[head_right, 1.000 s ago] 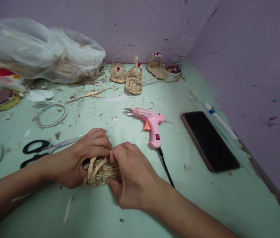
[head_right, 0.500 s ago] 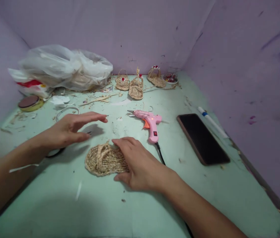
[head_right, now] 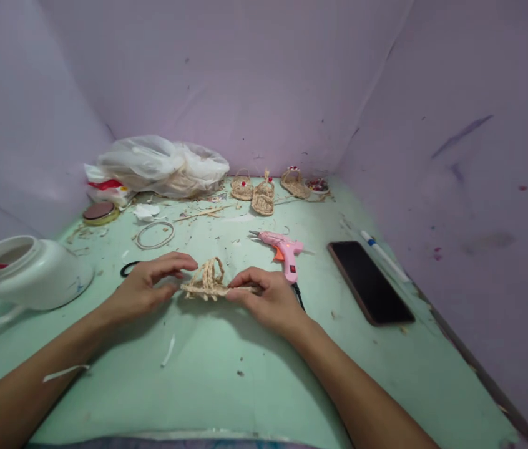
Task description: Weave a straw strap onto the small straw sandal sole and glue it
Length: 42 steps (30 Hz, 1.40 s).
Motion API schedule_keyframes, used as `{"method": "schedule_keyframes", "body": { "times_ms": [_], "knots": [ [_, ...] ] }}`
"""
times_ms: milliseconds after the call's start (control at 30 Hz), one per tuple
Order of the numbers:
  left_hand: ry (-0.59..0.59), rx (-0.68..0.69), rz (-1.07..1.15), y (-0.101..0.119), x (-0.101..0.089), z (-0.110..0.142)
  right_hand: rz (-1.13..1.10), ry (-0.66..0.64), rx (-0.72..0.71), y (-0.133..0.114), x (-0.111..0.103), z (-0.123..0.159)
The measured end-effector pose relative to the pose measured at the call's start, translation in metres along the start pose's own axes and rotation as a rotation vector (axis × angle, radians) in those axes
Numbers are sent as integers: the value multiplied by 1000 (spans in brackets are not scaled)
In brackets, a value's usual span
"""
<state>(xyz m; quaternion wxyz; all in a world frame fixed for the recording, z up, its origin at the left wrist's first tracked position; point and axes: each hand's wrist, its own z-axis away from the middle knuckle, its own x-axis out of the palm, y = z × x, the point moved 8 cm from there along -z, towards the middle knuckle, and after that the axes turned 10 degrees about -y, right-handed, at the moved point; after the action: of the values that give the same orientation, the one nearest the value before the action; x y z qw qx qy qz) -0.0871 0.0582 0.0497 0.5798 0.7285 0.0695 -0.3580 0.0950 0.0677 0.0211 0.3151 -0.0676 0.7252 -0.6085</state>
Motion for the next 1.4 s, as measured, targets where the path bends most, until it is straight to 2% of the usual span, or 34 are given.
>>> {"method": "schedule_keyframes", "body": {
  "times_ms": [67,167,200,267,367,467,600,733,900,1167,1267,1400],
  "knots": [
    [-42,21,-52,3,8,-1,63,-40,-135,-9,2,2],
    [-70,42,-116,3,18,0,178,-173,-303,-17,10,7],
    [-78,48,-124,2,21,0,215,-177,-292,-15,9,7],
    [-71,24,-97,-4,23,0,223,-122,-185,-7,3,5],
    [4,-101,44,-23,20,-3,100,-6,-7,6,-6,1],
    [79,-190,198,-38,18,-3,9,60,73,12,-9,-2],
    [106,-221,359,-41,21,-4,-123,99,142,19,-11,-6],
    [169,-217,533,-35,20,-4,-242,119,169,24,-13,-10],
    [223,-198,624,-34,19,-7,-442,200,186,34,-17,-14],
    [318,-182,825,-55,22,-19,-715,264,228,45,-12,-12],
    [330,-133,856,-57,21,-23,-742,293,157,40,-15,-11],
    [317,-59,891,-48,17,-25,-752,322,65,30,-24,-10]
  ]
}}
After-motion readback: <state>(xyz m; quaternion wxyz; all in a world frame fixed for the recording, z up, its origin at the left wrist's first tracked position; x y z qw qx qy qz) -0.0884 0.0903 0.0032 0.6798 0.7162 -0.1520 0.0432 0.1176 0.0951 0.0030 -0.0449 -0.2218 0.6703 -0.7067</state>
